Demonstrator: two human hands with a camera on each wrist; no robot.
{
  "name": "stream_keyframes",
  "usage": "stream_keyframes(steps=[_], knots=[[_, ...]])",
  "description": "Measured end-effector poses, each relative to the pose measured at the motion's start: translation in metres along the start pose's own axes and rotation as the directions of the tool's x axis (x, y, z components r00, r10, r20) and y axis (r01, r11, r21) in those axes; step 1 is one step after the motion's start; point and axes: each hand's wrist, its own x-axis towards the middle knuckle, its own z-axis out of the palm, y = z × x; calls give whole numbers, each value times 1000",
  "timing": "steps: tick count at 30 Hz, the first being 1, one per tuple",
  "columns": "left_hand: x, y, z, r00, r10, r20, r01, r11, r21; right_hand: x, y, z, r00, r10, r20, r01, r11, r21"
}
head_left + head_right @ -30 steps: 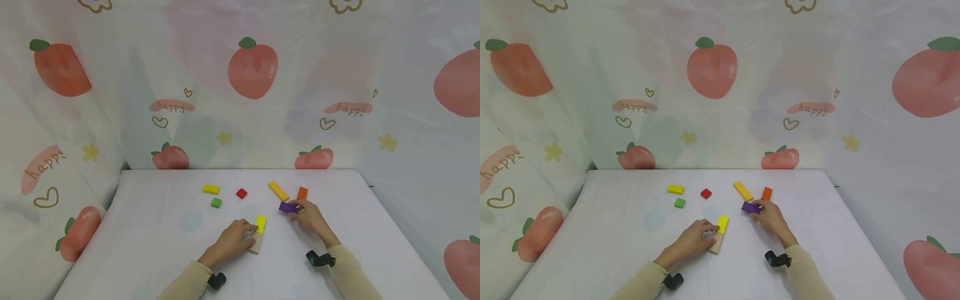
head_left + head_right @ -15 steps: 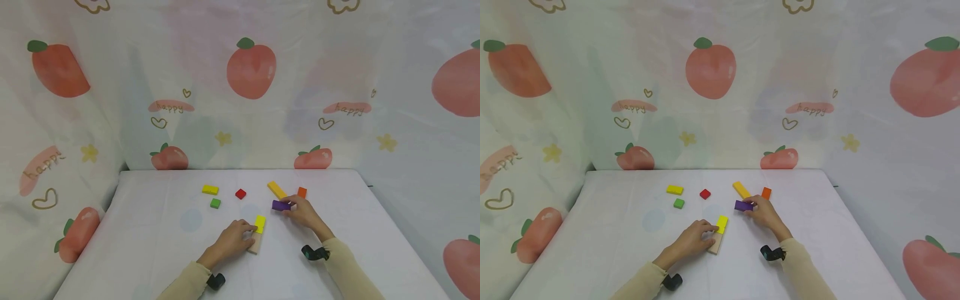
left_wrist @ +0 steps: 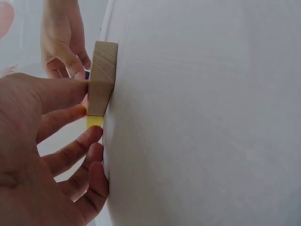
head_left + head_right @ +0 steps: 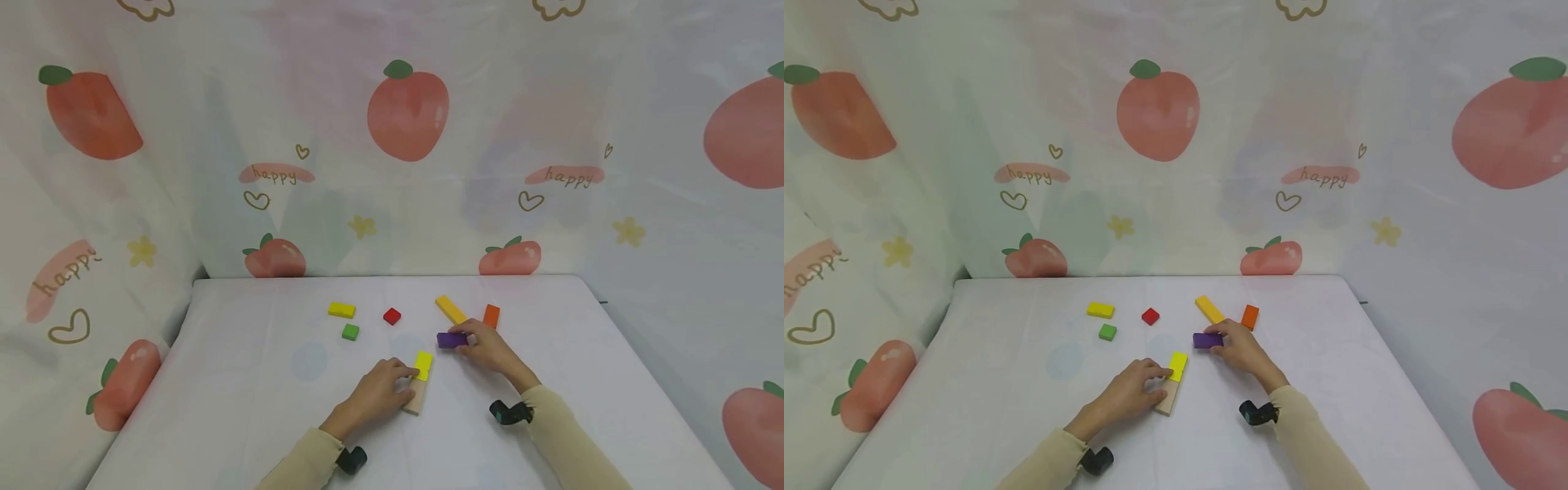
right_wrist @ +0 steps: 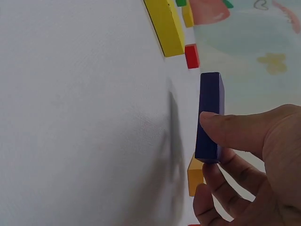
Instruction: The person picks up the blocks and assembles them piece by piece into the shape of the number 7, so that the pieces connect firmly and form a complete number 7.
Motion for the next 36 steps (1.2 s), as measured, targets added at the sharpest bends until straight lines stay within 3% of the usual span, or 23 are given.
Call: stream_keyframes(steps=[13,36], knots=[[0,1,-1,1000,4,-1,-4,1000,-1,4,-5,10,997,-71,36,71,997,-10],[1,0,-2,1000,-2,12,2,1000,-5,17,-11,20,992,-105,66,110,991,-77]])
